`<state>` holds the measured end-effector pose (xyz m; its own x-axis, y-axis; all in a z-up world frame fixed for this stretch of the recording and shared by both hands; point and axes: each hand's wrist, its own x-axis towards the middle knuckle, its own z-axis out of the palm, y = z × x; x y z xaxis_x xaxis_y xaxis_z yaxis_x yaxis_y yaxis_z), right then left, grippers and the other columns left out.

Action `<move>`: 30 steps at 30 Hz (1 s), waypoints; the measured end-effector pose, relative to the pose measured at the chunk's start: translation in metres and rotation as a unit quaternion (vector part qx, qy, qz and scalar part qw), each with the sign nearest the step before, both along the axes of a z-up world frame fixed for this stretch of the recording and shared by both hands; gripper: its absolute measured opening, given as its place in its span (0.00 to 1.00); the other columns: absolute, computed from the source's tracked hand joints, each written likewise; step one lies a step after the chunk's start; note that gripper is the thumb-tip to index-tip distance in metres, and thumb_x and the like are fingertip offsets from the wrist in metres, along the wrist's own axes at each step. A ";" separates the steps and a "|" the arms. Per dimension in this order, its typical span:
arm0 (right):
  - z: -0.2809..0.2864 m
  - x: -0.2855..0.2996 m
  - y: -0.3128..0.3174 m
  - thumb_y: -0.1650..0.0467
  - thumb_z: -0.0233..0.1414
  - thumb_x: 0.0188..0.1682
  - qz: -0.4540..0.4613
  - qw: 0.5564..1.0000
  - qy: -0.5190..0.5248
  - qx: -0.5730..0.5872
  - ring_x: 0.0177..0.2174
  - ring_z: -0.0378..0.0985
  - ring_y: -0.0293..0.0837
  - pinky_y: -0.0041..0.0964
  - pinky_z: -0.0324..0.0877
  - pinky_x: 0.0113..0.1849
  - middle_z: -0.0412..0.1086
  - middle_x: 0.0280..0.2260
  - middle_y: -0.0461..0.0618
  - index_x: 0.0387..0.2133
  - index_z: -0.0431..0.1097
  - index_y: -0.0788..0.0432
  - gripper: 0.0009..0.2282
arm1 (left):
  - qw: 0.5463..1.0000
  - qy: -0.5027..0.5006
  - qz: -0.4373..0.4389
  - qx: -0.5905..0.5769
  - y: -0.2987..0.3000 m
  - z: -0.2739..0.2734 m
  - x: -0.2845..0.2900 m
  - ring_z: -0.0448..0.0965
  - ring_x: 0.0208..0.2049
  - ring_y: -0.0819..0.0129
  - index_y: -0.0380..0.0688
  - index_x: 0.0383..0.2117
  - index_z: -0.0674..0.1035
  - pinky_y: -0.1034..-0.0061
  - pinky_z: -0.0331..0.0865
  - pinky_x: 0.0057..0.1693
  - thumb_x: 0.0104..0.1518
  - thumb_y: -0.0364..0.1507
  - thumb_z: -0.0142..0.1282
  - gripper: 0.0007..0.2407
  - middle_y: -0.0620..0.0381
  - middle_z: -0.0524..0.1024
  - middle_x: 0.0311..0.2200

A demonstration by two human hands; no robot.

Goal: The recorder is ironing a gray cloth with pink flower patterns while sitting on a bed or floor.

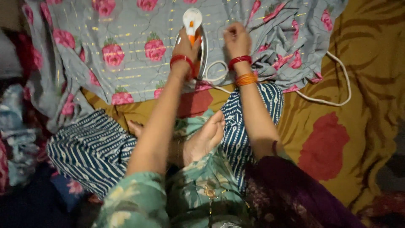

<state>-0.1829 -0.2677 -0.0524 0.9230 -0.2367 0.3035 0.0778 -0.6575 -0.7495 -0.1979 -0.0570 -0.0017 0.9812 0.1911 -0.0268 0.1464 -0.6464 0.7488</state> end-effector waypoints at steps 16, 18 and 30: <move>0.041 -0.004 0.174 0.68 0.57 0.45 -0.048 0.920 0.187 0.342 0.19 0.76 0.48 0.44 0.72 0.22 0.72 0.26 0.56 0.50 0.60 0.62 0.21 | 0.953 0.142 -0.099 0.250 0.181 -0.046 -0.108 0.31 0.74 0.51 0.59 0.74 0.50 0.33 0.31 0.70 0.61 0.52 0.48 0.36 0.53 0.35 0.75; 0.011 0.014 0.171 0.65 0.58 0.46 -0.128 0.934 0.215 0.255 0.21 0.76 0.53 0.49 0.70 0.23 0.72 0.27 0.58 0.50 0.61 0.62 0.21 | 0.954 0.141 -0.099 0.246 0.187 -0.055 -0.111 0.28 0.76 0.55 0.61 0.76 0.48 0.33 0.27 0.71 0.63 0.53 0.46 0.36 0.55 0.32 0.76; -0.030 0.126 0.099 0.63 0.67 0.44 0.058 0.990 -0.125 -0.017 0.39 0.81 0.64 0.50 0.75 0.42 0.77 0.39 0.66 0.43 0.70 0.65 0.21 | 0.947 0.133 -0.115 0.267 0.191 -0.053 -0.105 0.26 0.75 0.54 0.62 0.74 0.48 0.29 0.29 0.69 0.59 0.56 0.47 0.38 0.56 0.31 0.76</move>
<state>-0.0567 -0.1686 -0.0825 0.8386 -0.1200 0.5314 0.3338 -0.6577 -0.6753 -0.3034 0.1340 -0.0546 0.9709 0.0296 -0.2378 0.0934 -0.9606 0.2617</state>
